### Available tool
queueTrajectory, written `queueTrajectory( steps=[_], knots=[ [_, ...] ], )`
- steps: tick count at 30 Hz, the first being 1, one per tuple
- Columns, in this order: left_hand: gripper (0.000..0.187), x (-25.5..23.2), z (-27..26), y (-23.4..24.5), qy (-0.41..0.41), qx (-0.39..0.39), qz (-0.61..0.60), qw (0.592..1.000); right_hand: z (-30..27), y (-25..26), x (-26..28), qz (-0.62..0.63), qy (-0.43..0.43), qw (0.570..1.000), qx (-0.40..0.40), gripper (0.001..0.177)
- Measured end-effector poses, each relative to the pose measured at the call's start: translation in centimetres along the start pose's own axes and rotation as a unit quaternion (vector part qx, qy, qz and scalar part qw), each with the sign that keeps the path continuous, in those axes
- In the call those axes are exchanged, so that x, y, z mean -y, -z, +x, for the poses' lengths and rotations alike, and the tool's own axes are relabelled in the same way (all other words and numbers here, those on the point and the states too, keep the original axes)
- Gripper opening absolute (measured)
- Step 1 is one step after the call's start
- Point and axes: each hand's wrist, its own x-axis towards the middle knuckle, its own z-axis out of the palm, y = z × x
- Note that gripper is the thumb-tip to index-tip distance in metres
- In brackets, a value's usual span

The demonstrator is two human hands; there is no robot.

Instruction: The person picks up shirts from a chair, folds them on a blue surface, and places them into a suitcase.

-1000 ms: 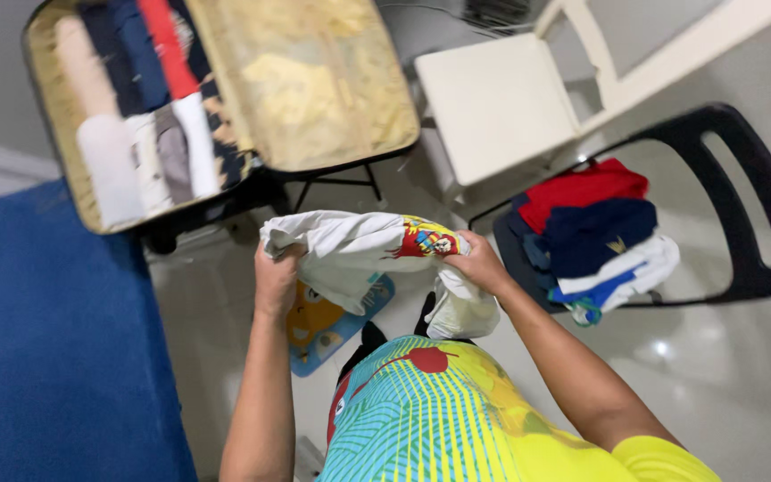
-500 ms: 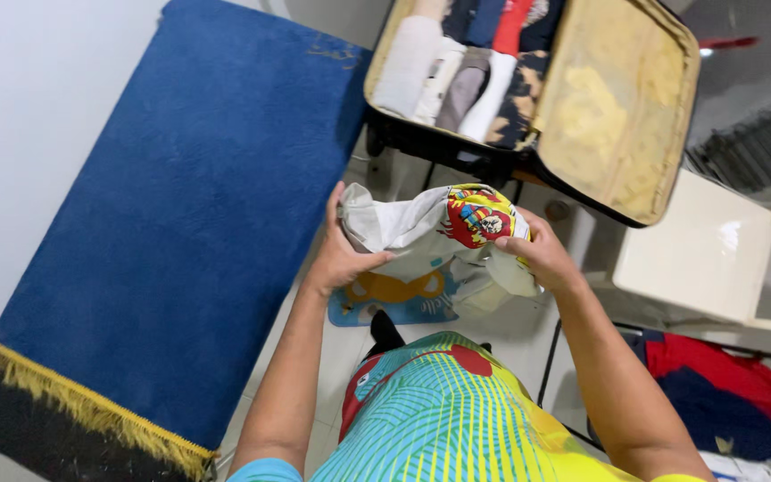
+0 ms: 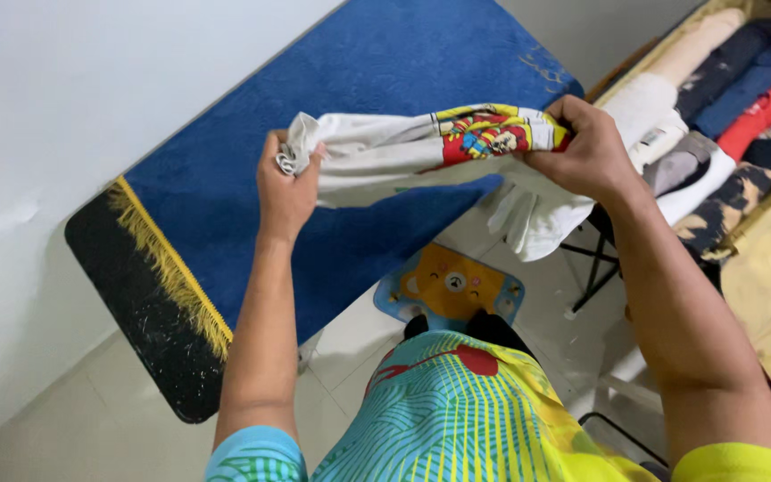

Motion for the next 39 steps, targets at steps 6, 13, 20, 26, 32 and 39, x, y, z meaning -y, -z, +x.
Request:
queueTrajectory(
  steps=[6,13,20,26,32,39],
  knots=[
    [0.022,0.8,5.3,5.3,-0.101,-0.158,0.095,0.978,11.7,-4.4,2.2,-0.231,0.3,0.923,-0.067,0.035],
    [0.03,4.1,6.7,8.5,-0.101,-0.245,0.259,0.929,18.6,-10.4,-0.7,-0.253,0.446,0.855,-0.08,0.031],
    [0.031,13.5,-1.2,2.5,0.156,-0.181,0.176,0.955,15.7,-18.7,-16.0,-0.268,0.053,0.878,0.394,0.033],
    [0.039,13.7,-6.2,-8.0,0.353,-0.17,-0.095,0.915,14.2,-22.9,-17.8,0.045,-0.232,0.841,0.486,0.058],
    [0.057,12.3,-6.1,-16.0,0.239,-0.009,0.015,0.971,14.6,-25.5,-16.4,0.344,-0.406,0.673,0.513,0.063],
    [0.038,9.2,-4.9,-13.5,0.339,-0.075,0.01,0.938,16.9,-22.8,-16.5,0.32,-0.259,0.797,0.443,0.023]
  ],
)
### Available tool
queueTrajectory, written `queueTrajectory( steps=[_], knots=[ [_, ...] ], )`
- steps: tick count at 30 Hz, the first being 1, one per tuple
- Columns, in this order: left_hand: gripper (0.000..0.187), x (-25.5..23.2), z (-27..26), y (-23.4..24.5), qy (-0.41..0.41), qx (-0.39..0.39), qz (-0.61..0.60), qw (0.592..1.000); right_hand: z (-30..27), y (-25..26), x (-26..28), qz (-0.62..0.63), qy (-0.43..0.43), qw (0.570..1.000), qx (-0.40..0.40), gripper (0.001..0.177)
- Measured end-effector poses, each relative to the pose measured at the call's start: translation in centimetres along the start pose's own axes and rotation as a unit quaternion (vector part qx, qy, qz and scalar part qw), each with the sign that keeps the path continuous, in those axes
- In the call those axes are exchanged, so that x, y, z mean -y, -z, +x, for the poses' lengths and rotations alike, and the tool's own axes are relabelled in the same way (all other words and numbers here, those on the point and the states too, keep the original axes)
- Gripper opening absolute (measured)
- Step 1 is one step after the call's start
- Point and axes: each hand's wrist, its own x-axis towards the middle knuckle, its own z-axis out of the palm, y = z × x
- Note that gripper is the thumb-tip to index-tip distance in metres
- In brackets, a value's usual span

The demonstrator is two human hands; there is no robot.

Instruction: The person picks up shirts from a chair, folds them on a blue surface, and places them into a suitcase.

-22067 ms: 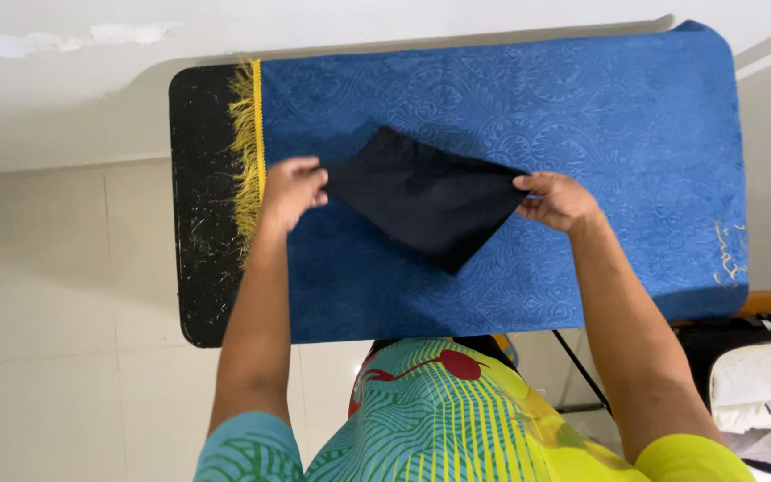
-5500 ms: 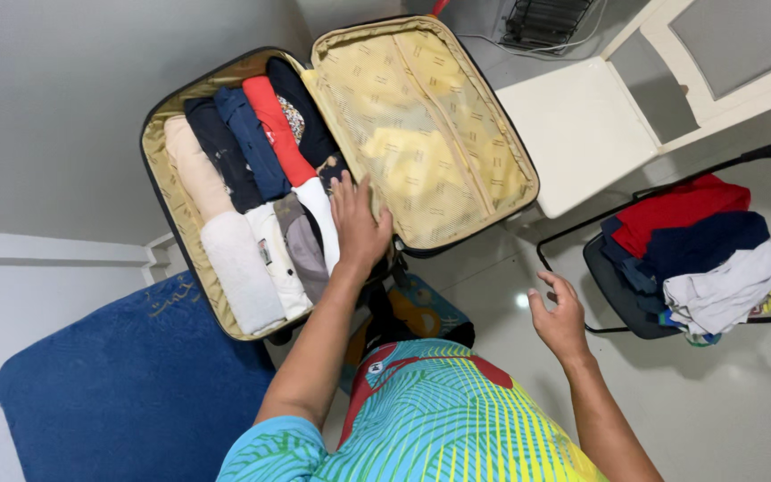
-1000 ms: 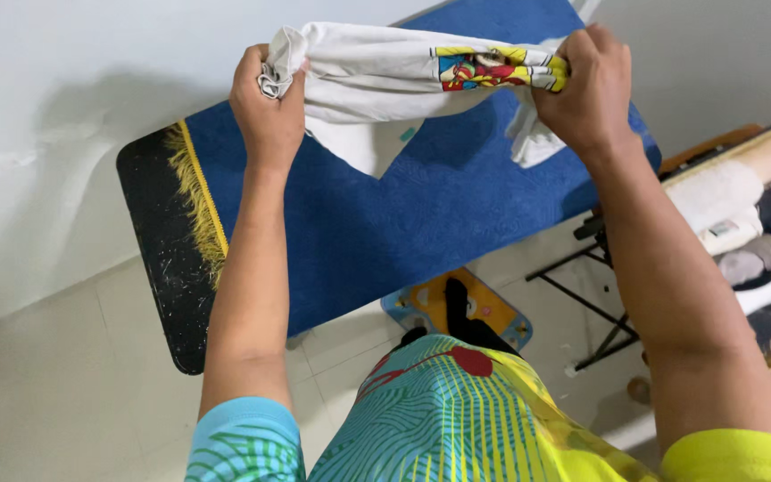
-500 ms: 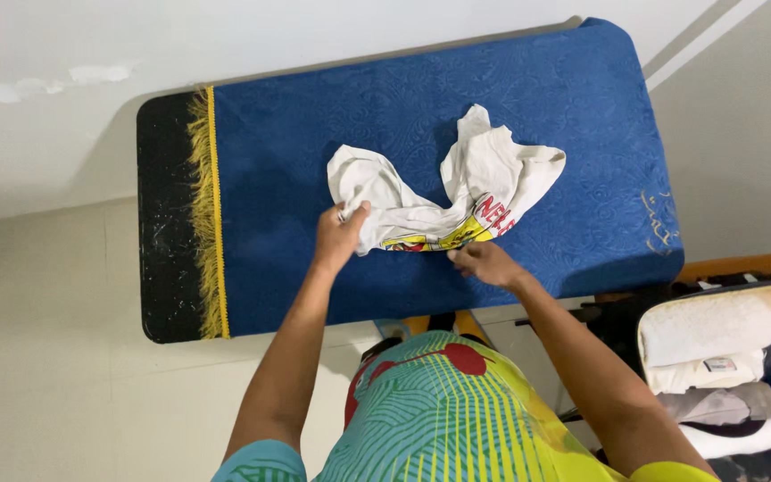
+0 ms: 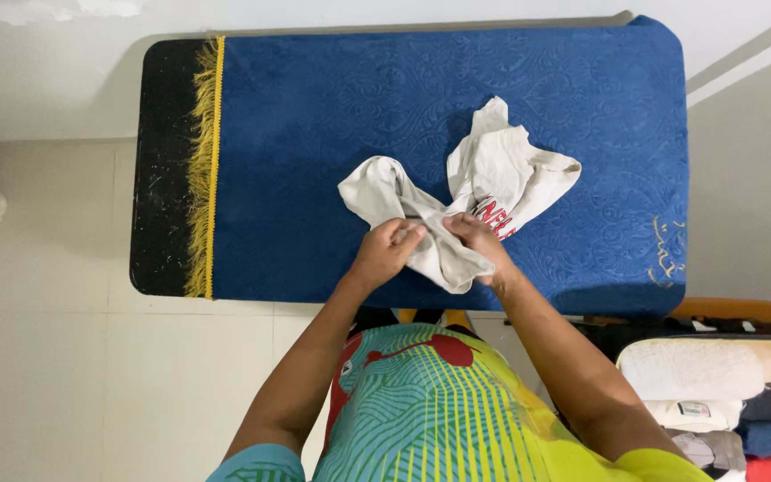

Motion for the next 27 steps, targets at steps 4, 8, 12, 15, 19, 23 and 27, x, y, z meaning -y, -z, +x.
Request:
queueTrajectory(
  steps=[4,8,12,15,19,23,27],
  knots=[
    [0.038,-1.5,0.1,2.6,0.029,-0.064,0.104,0.992,-3.1,-0.6,6.4,0.193,0.056,0.978,-0.052,0.023],
    [0.054,-2.8,-0.1,3.8,0.088,0.002,0.159,0.983,-6.5,-1.4,12.3,0.237,0.052,0.967,-0.081,0.039],
    [0.089,-1.4,1.2,2.0,-0.125,0.021,0.243,0.962,-7.2,-0.3,13.4,0.223,0.137,0.961,-0.091,0.025],
    [0.039,0.0,3.2,1.0,-0.069,0.002,0.327,0.943,-7.1,2.3,12.9,0.209,0.22,0.95,-0.069,0.012],
    [0.024,0.2,7.3,3.0,-0.149,-0.131,0.17,0.965,-7.0,5.3,14.0,0.11,0.313,0.924,-0.188,0.013],
    [0.02,-2.5,8.9,4.8,-0.134,-0.079,0.001,0.988,-7.9,2.4,15.1,-0.364,0.187,0.816,-0.409,0.042],
    [0.022,-8.9,8.6,3.8,-0.156,0.057,0.037,0.985,-6.7,-4.0,14.2,-0.502,0.349,0.777,-0.153,0.088]
  ],
)
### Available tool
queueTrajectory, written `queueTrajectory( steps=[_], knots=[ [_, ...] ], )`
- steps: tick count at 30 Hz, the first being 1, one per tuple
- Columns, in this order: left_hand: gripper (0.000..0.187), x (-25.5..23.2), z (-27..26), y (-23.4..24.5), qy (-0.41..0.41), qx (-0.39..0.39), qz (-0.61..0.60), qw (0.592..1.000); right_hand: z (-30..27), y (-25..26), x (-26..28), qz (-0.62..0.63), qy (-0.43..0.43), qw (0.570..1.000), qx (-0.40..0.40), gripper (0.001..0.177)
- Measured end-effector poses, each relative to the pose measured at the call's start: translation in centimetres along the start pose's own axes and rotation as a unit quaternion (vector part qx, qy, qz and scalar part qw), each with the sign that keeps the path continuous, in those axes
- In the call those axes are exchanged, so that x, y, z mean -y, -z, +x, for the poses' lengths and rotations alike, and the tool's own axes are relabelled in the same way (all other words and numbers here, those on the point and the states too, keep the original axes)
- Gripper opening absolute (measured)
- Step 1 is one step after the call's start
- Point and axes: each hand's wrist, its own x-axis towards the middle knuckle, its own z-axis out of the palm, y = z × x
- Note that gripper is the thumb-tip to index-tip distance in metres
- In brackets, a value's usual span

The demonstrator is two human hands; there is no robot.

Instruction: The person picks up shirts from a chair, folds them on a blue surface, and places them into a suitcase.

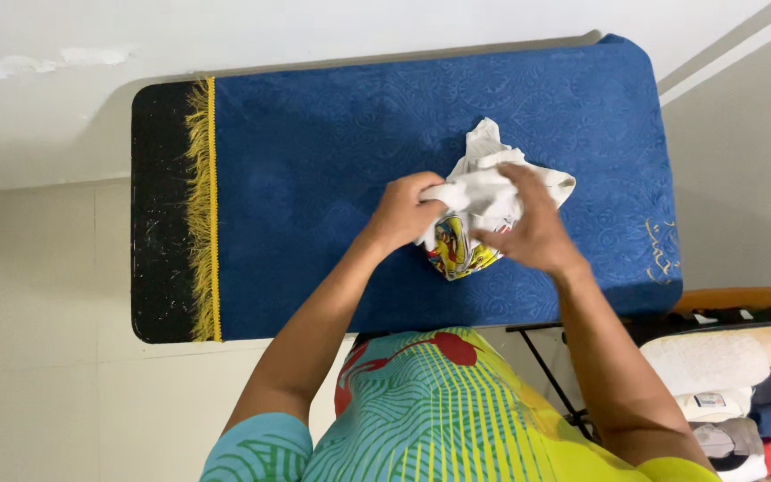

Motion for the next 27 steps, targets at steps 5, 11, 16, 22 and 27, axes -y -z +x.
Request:
queueTrajectory(
  steps=[5,11,16,22,27],
  knots=[
    [0.02,-3.9,0.6,-0.2,-0.004,0.158,-0.193,0.968,2.4,-5.2,0.9,0.135,-0.092,0.985,0.05,0.039],
    [0.066,5.1,2.1,1.6,0.079,0.109,-0.475,0.869,2.9,-1.0,0.2,0.365,-0.152,0.918,-0.036,0.03],
    [0.098,7.7,2.6,-5.9,0.0,0.159,-0.197,0.967,2.6,2.6,3.0,0.543,-0.064,0.836,-0.036,0.042],
    [0.051,5.3,5.9,-7.9,-0.02,0.222,-0.151,0.963,1.3,5.8,1.7,0.64,-0.081,0.756,-0.109,0.052],
    [0.05,1.7,5.9,0.5,-0.07,0.151,-0.122,0.978,-1.8,10.1,-2.3,0.649,-0.07,0.739,-0.169,0.059]
  ],
)
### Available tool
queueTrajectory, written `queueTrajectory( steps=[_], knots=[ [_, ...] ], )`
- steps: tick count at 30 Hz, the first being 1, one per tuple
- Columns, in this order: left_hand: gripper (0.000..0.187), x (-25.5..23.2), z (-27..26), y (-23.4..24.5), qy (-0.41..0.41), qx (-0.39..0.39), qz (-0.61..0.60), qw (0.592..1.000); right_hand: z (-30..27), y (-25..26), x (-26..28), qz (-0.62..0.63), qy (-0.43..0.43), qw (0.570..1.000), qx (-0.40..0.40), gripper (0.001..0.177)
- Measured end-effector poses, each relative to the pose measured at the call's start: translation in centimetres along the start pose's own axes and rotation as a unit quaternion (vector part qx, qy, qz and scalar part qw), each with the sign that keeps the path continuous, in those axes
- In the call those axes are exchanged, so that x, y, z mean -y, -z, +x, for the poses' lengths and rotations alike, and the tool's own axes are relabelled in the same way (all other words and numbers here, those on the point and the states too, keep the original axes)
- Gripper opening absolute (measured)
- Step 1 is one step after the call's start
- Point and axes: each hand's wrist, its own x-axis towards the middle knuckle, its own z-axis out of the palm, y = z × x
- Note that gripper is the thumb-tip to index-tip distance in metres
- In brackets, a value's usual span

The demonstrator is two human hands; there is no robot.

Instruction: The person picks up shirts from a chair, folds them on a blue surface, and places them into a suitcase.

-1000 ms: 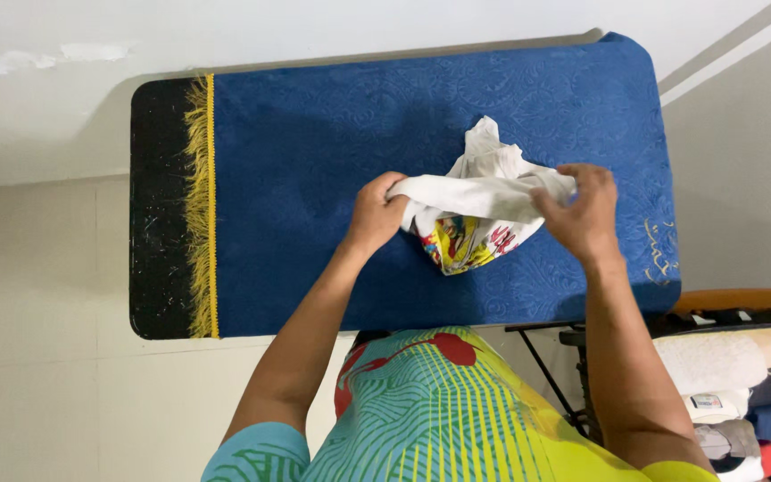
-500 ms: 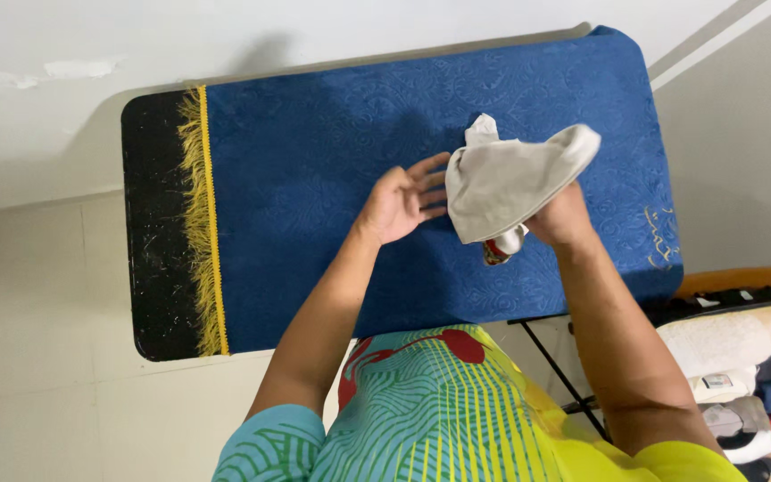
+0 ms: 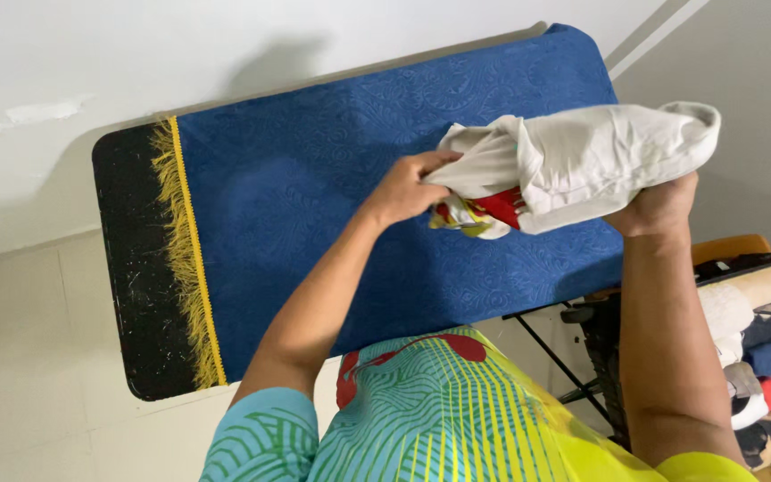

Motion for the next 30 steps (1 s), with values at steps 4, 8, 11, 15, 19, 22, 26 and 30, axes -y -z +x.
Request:
queueTrajectory(
  steps=[4,8,11,15,19,22,26,30],
  knots=[
    [0.023,-6.2,-1.8,6.8,0.017,-0.095,0.101,0.99,-0.1,4.9,-0.4,-0.17,-0.079,0.979,0.075,0.032],
    [0.014,-11.2,-5.0,10.2,-0.109,-0.172,0.112,0.973,1.4,4.1,-2.8,-0.174,-0.066,0.97,0.157,0.009],
    [0.03,-11.9,-8.1,10.0,-0.138,-0.127,0.138,0.972,3.4,2.4,-3.6,-0.161,-0.042,0.983,0.076,0.022],
    [0.04,-5.0,-10.6,7.6,0.184,0.072,0.25,0.948,5.9,4.9,-5.8,-0.182,-0.045,0.982,0.018,0.024],
    [0.054,5.1,-15.1,4.1,0.325,0.105,0.382,0.859,6.1,7.5,-9.0,-0.636,-0.202,0.742,0.066,0.021],
    [0.06,9.5,-18.7,2.3,0.332,0.073,0.446,0.828,4.7,6.6,-11.7,-0.841,-0.329,0.404,0.149,0.059],
    [0.066,10.7,-20.4,1.8,0.27,-0.074,0.492,0.825,2.6,4.8,-18.0,-0.797,-0.161,0.532,0.237,0.062],
    [0.066,10.5,-19.7,1.8,0.122,-0.15,0.546,0.815,0.7,3.4,-24.4,-0.796,-0.078,0.56,0.214,0.066]
  ],
)
